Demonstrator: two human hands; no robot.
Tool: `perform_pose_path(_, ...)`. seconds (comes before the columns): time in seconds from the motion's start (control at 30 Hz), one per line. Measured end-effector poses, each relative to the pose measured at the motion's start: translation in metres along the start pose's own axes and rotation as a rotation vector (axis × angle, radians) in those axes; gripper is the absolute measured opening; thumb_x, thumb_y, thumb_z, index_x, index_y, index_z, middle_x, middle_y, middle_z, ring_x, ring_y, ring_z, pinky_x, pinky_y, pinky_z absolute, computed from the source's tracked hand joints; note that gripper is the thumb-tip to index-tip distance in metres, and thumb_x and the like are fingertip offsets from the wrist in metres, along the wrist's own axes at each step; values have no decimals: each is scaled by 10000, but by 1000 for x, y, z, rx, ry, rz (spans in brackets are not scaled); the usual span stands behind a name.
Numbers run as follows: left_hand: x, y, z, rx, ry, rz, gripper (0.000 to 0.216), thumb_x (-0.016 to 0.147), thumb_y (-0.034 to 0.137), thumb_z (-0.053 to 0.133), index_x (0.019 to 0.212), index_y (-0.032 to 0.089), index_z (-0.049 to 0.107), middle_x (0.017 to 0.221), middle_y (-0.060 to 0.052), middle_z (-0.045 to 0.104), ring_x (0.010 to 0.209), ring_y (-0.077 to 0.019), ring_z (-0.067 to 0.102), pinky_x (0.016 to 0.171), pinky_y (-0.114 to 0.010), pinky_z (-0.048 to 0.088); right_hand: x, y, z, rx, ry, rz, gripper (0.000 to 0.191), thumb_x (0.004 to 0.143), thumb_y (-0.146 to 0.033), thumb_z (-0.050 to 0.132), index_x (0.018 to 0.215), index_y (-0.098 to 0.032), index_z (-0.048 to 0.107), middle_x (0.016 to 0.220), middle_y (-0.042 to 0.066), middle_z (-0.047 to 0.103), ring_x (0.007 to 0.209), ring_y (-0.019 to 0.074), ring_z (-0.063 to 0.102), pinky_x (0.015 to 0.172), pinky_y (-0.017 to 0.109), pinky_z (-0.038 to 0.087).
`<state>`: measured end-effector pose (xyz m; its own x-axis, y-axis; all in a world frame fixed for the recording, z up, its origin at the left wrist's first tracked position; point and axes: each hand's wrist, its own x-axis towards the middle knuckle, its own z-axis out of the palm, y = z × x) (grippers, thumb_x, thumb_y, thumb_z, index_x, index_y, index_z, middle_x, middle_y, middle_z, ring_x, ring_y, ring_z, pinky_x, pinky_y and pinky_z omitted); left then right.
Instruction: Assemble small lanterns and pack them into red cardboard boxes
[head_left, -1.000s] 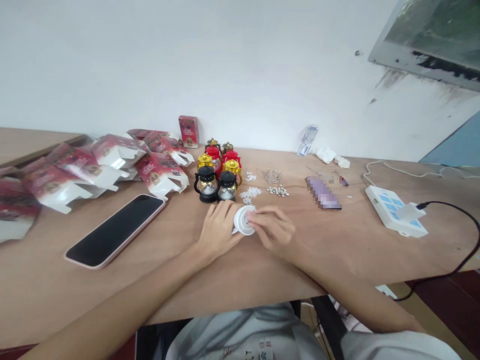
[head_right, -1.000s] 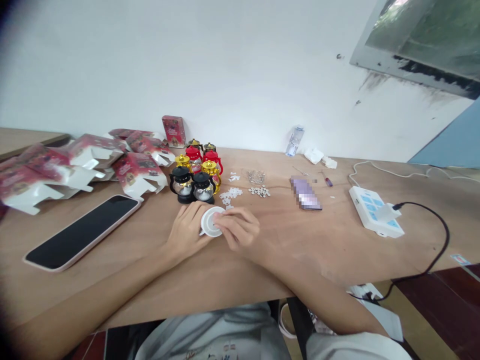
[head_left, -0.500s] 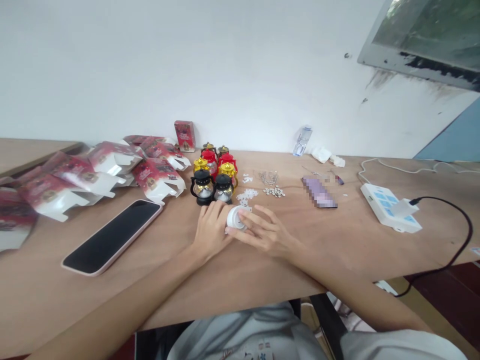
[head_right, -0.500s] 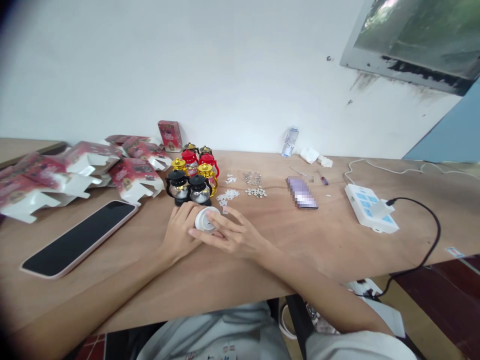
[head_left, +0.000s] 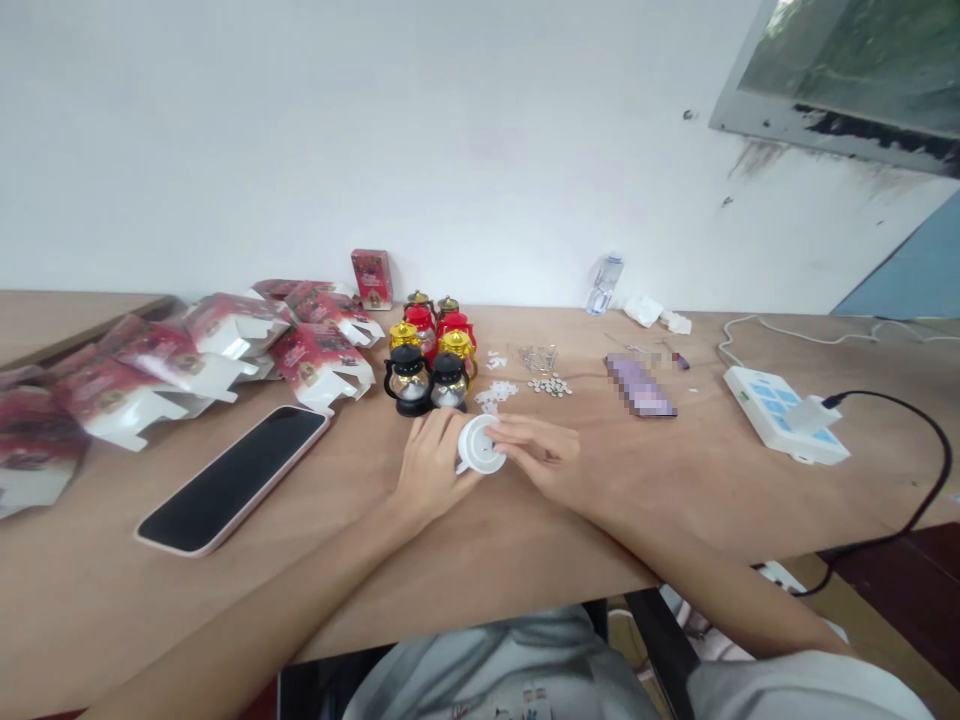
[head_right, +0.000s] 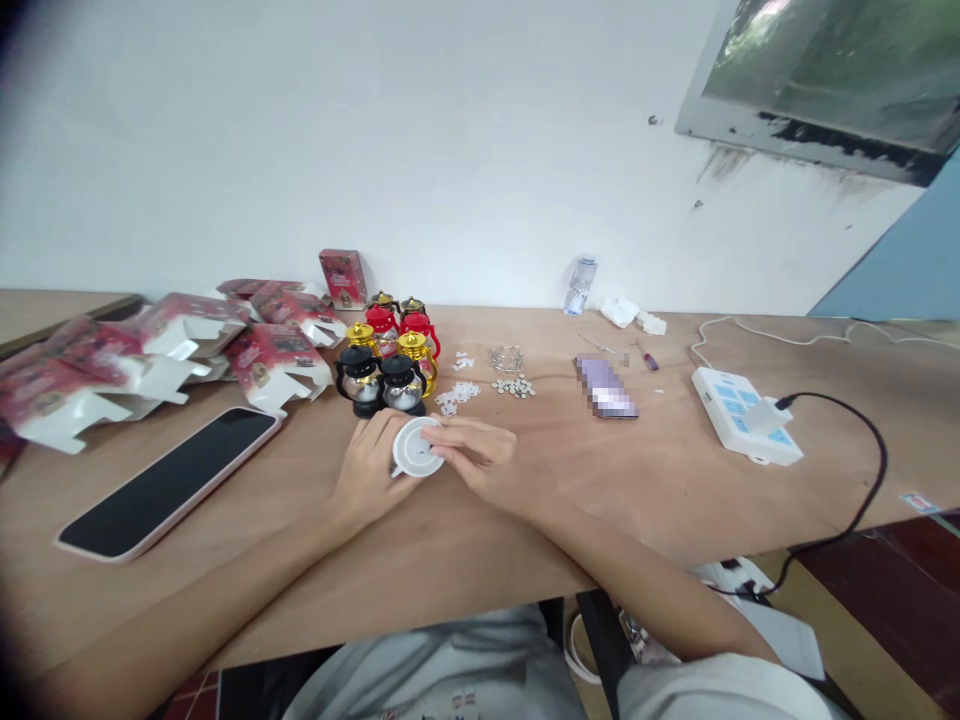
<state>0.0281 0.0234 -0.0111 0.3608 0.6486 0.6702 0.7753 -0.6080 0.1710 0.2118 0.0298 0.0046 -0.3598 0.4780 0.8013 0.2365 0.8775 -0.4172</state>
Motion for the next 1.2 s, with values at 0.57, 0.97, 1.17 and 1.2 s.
perform_pose_path(0.57, -6, -5, 9, 53, -26, -34, 361, 833, 433, 513, 1031, 132, 538, 950, -115, 583, 865, -250, 552, 773, -373, 421, -4, 5, 0, -73, 7, -73, 248, 852, -117, 525, 1046, -203, 653, 988, 59, 707, 924, 137, 668, 811, 246, 563)
perform_pose_path(0.97, 0, 2, -2, -14, 5, 69, 247, 799, 290, 498, 1000, 154, 539, 947, -99, 607, 875, -239, 542, 736, -348, 364, 10, 47, -7, -347, 210, 55, 270, 862, -142, 492, 1111, -212, 571, 1029, 73, 680, 999, 196, 606, 874, 367, 504)
perform_pose_path(1.17, 0, -1, -2, 9, 2, 70, 226, 793, 294, 512, 971, 159, 548, 919, -85, 604, 847, -233, 542, 720, -340, 351, 56, 118, -10, -685, -325, 307, 214, 844, -109, 476, 993, -153, 623, 993, 102, 668, 1005, 221, 571, 888, 353, 443)
perform_pose_path(1.2, 0, -1, -2, 9, 4, 70, 225, 793, 295, 514, 969, 159, 548, 919, -83, 604, 847, -232, 542, 720, -340, 350, 62, 124, -7, -688, -359, 296, 224, 834, -101, 487, 1003, -159, 622, 994, 99, 667, 1002, 219, 570, 881, 341, 438)
